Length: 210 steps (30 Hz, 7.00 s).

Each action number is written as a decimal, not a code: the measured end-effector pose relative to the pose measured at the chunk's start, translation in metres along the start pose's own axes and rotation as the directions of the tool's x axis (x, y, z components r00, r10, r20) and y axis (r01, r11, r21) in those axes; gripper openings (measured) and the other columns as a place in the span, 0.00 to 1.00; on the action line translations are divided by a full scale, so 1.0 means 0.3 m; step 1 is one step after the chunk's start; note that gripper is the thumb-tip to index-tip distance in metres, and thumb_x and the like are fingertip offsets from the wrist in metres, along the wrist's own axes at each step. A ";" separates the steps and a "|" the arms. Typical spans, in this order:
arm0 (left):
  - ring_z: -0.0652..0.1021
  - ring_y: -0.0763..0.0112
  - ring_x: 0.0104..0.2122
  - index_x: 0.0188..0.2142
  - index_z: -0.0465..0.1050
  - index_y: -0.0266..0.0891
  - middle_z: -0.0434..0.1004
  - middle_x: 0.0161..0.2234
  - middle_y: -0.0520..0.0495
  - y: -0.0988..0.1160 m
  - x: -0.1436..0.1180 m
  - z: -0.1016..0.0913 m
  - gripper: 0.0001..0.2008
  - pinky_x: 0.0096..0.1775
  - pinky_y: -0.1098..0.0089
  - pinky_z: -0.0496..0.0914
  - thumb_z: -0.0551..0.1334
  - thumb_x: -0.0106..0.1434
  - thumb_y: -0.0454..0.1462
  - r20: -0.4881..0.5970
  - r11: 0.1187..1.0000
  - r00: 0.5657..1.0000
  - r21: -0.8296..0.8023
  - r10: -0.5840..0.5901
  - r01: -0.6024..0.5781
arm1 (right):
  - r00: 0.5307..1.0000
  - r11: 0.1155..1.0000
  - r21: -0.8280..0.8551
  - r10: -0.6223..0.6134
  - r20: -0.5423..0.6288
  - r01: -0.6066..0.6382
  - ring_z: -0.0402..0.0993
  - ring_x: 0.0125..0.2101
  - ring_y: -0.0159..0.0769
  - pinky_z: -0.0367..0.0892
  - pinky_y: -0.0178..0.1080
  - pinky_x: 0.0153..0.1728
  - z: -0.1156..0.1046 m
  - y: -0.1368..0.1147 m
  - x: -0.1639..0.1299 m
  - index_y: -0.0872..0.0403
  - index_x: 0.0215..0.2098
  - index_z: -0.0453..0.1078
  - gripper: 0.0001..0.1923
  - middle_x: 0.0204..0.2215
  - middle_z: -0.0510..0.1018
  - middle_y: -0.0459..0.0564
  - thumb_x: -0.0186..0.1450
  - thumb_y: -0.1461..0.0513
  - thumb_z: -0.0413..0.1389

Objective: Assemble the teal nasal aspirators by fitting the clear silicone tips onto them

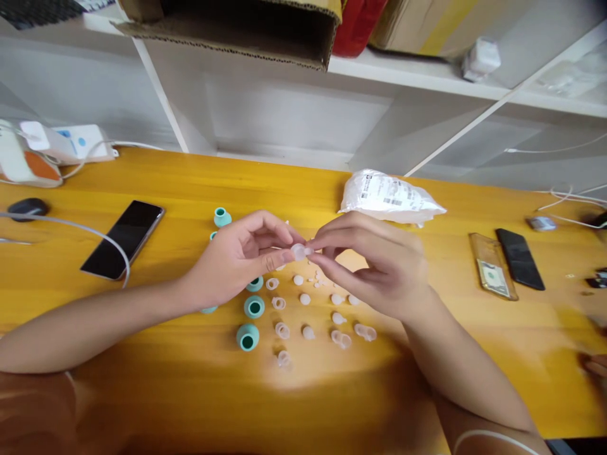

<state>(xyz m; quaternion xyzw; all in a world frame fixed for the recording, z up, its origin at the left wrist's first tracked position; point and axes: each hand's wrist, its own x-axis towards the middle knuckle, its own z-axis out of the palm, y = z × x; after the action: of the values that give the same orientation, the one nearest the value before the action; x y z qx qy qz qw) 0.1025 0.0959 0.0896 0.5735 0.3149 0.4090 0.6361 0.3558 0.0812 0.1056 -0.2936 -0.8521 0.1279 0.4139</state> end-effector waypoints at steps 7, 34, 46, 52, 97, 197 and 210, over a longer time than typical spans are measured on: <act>0.89 0.61 0.51 0.40 0.78 0.42 0.89 0.49 0.45 -0.021 -0.002 -0.003 0.14 0.58 0.58 0.87 0.80 0.70 0.43 0.027 0.999 1.000 -0.044 -0.015 0.016 | 0.998 0.998 -0.043 -0.037 0.056 0.040 0.88 0.39 0.38 0.86 0.40 0.38 0.002 0.001 0.000 0.48 0.55 0.83 0.10 0.45 0.88 0.52 0.79 0.66 0.66; 0.90 0.63 0.37 0.44 0.77 0.43 0.87 0.42 0.48 -0.017 -0.009 0.000 0.21 0.44 0.62 0.89 0.80 0.69 0.52 0.067 0.980 0.989 -0.140 -0.133 0.142 | 0.959 0.831 -0.480 -0.228 0.169 0.282 0.86 0.37 0.41 0.80 0.42 0.33 -0.007 -0.004 -0.045 0.53 0.69 0.77 0.23 0.46 0.89 0.54 0.77 0.65 0.65; 0.89 0.67 0.33 0.44 0.76 0.43 0.86 0.36 0.52 -0.028 -0.012 -0.001 0.18 0.39 0.68 0.86 0.79 0.72 0.48 0.133 0.956 0.978 -0.225 -0.161 0.188 | 0.918 0.763 -0.510 -0.313 0.245 0.397 0.82 0.33 0.39 0.76 0.43 0.28 -0.010 0.016 -0.049 0.58 0.68 0.76 0.23 0.41 0.89 0.52 0.75 0.69 0.62; 0.90 0.67 0.39 0.44 0.77 0.41 0.87 0.41 0.49 -0.029 -0.011 0.001 0.15 0.44 0.69 0.87 0.79 0.73 0.45 0.109 0.957 0.990 -0.265 -0.091 0.117 | 0.964 0.882 -0.390 -0.247 0.094 0.264 0.88 0.42 0.39 0.83 0.39 0.40 -0.006 -0.018 -0.039 0.60 0.65 0.77 0.22 0.49 0.89 0.57 0.73 0.72 0.63; 0.88 0.67 0.39 0.49 0.82 0.45 0.84 0.45 0.51 -0.035 0.203 -0.282 0.19 0.48 0.60 0.86 0.82 0.66 0.49 -0.192 0.947 0.944 0.235 0.267 -0.220 | 0.774 0.759 -0.516 0.579 0.257 -0.396 0.83 0.38 0.47 0.70 0.46 0.41 -0.068 0.348 -0.056 0.53 0.45 0.83 0.14 0.42 0.89 0.56 0.79 0.58 0.54; 0.82 0.57 0.49 0.44 0.80 0.46 0.87 0.44 0.49 -0.043 0.174 -0.237 0.08 0.56 0.55 0.75 0.61 0.75 0.41 0.193 0.332 0.952 0.905 0.237 -0.265 | 0.959 0.973 -0.095 0.224 0.174 -0.210 0.87 0.52 0.47 0.78 0.47 0.57 0.290 0.435 -0.017 0.50 0.58 0.84 0.12 0.57 0.91 0.54 0.80 0.56 0.66; 0.83 0.55 0.49 0.44 0.81 0.47 0.88 0.45 0.48 -0.074 0.178 -0.210 0.10 0.56 0.55 0.76 0.60 0.73 0.43 0.165 0.310 0.968 0.926 0.187 -0.218 | 0.944 0.957 0.056 0.268 0.194 -0.283 0.85 0.44 0.40 0.76 0.41 0.50 0.314 0.431 -0.009 0.50 0.57 0.83 0.12 0.56 0.90 0.51 0.77 0.58 0.67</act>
<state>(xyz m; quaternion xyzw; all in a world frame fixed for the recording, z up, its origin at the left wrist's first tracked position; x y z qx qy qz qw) 0.0761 0.1724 0.0623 0.8740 0.4094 0.2220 0.1385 0.3346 0.1849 -0.0146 -0.3794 -0.8313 0.2465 0.3229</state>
